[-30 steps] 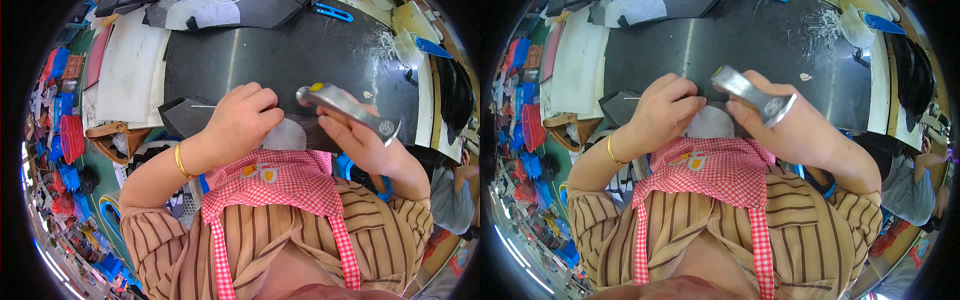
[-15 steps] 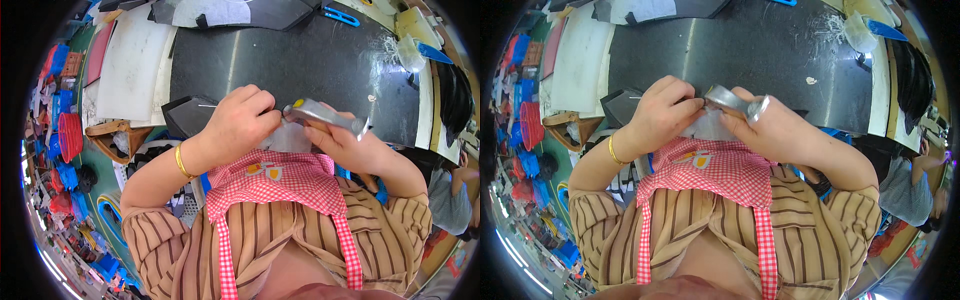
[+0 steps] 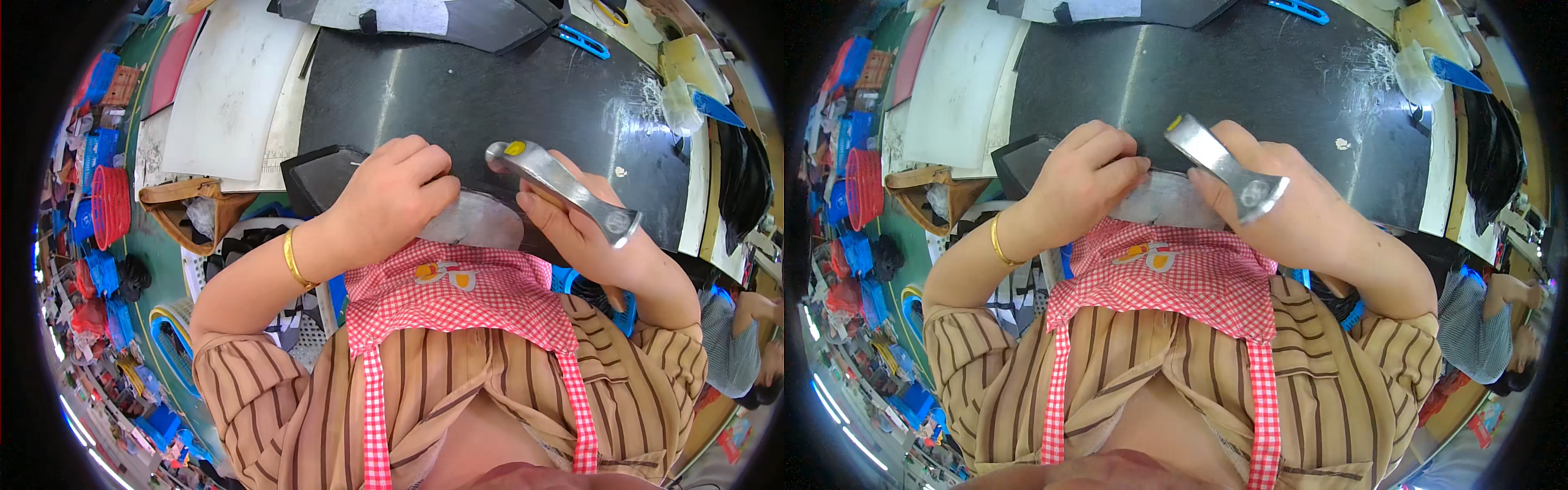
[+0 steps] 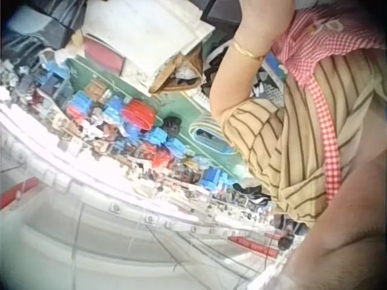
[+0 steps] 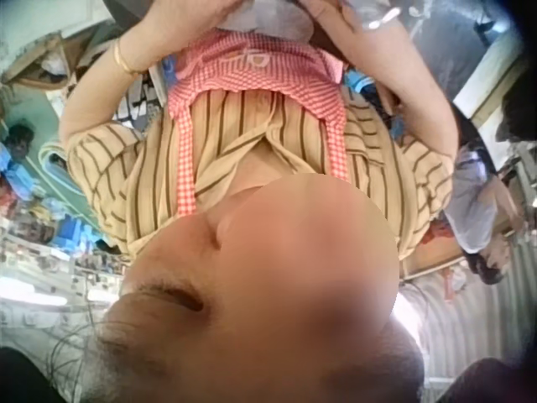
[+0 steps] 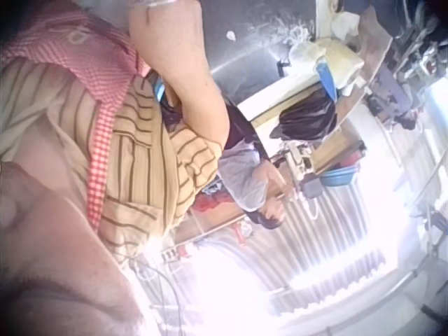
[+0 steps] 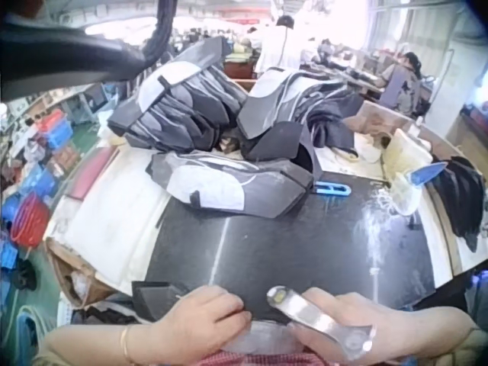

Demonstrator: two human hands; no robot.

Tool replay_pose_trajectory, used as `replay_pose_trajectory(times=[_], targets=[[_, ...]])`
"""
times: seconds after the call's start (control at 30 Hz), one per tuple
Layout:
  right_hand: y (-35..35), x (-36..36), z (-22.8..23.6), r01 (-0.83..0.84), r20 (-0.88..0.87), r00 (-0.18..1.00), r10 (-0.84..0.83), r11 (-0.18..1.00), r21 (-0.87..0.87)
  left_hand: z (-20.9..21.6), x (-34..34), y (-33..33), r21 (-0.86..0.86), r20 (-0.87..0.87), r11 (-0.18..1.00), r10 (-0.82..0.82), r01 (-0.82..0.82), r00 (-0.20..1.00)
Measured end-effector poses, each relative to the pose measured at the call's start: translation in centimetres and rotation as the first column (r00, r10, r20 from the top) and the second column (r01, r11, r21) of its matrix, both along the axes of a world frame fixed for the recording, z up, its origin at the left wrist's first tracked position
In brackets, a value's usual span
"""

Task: Hammering the edges of shoe upper components on a manufacturing workstation.

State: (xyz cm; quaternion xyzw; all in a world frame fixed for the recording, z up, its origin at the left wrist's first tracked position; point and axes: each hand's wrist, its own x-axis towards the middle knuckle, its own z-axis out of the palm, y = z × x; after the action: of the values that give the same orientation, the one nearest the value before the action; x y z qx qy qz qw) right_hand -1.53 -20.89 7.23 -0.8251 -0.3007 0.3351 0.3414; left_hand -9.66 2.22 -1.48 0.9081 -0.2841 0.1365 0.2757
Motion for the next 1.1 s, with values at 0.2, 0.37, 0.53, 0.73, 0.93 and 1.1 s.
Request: replay_pose_trajectory(times=[0.2, 0.37, 0.53, 0.73, 0.93, 1.1], targets=[[0.3, -0.2, -1.9, -0.174, 0.000, 0.985, 0.174, 0.984, -0.026, 1.0, 0.1, 1.6, -0.143, -0.144, 0.988, 0.040, -0.061, 0.989], [2.1, -0.4, 0.0, -0.050, -0.090, 0.994, 0.053, 0.998, 0.039, 0.3, -1.3, 1.6, -0.003, 0.106, 0.997, 0.074, -0.074, 0.992], [2.4, 0.7, -1.7, -0.252, -0.008, 0.968, 0.252, 0.967, -0.016, 0.9, -0.7, 3.3, -0.083, -0.068, 0.992, 0.086, -0.091, 0.994], [3.8, -0.3, -0.9, -0.105, -0.022, 0.994, 0.107, 0.992, 0.072, -0.3, -1.8, 3.2, -0.069, 0.079, 0.993, 0.097, -0.091, 0.992], [5.4, 0.6, -0.6, -0.064, -0.038, 0.997, 0.064, 0.998, -0.003, -0.1, -2.2, 3.1, -0.040, 0.125, 0.984, 0.175, -0.172, 0.977], [6.1, 0.7, -1.8, -0.316, -0.022, 0.949, 0.315, 0.946, -0.066, 0.9, -1.6, 5.3, -0.045, -0.062, 0.974, 0.218, -0.221, 0.974]])
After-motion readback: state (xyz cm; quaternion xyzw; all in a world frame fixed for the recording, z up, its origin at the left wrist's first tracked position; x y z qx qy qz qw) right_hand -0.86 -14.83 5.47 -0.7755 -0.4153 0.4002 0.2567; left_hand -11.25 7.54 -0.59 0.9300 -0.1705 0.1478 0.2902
